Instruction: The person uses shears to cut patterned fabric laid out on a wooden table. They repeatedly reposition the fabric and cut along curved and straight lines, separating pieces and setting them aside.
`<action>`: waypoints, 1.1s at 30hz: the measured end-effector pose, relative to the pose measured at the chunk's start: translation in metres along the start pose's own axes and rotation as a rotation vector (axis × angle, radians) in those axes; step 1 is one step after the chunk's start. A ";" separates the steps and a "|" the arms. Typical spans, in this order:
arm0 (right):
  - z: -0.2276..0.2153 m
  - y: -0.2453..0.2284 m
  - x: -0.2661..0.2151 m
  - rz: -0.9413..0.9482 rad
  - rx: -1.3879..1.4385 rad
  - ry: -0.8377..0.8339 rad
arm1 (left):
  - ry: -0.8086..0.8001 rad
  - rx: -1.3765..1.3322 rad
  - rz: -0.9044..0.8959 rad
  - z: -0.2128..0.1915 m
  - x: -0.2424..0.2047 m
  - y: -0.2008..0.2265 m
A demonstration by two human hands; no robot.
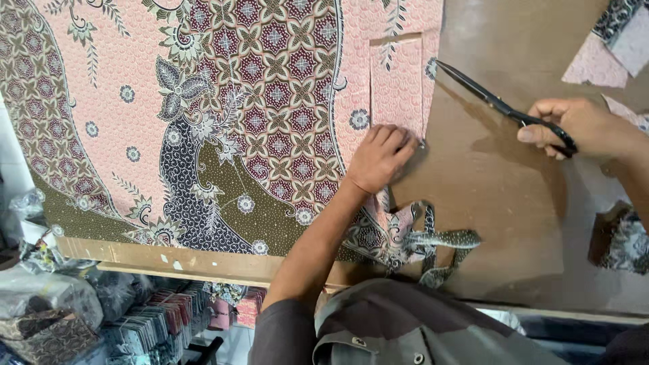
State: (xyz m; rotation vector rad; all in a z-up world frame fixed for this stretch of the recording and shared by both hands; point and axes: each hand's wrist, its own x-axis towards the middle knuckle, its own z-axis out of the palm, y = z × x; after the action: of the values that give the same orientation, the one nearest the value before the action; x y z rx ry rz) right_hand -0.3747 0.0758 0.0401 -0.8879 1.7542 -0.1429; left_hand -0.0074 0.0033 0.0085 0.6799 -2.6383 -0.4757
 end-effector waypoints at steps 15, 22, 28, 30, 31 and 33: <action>0.168 0.193 -0.216 0.087 0.830 0.448 | -0.064 -0.501 -0.060 0.026 -0.034 0.147; 0.232 0.193 -0.259 0.131 0.818 0.442 | -0.065 -0.105 -0.052 0.041 -0.033 0.152; 0.252 0.202 -0.270 0.180 0.767 0.382 | -0.195 -0.069 0.063 0.057 -0.023 0.169; 0.257 0.207 -0.280 0.200 0.753 0.353 | -0.272 -0.097 0.181 0.061 -0.017 0.165; 0.260 0.209 -0.283 0.205 0.763 0.342 | -0.310 -0.109 0.238 0.064 -0.014 0.162; 0.268 0.213 -0.292 0.215 0.786 0.321 | -0.335 -0.134 0.234 0.070 -0.012 0.157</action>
State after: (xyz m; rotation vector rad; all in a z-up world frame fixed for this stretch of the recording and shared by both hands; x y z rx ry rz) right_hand -0.2157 0.4962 0.0560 -0.1028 1.8440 -0.8056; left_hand -0.0891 0.1544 0.0083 0.2614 -2.9119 -0.7427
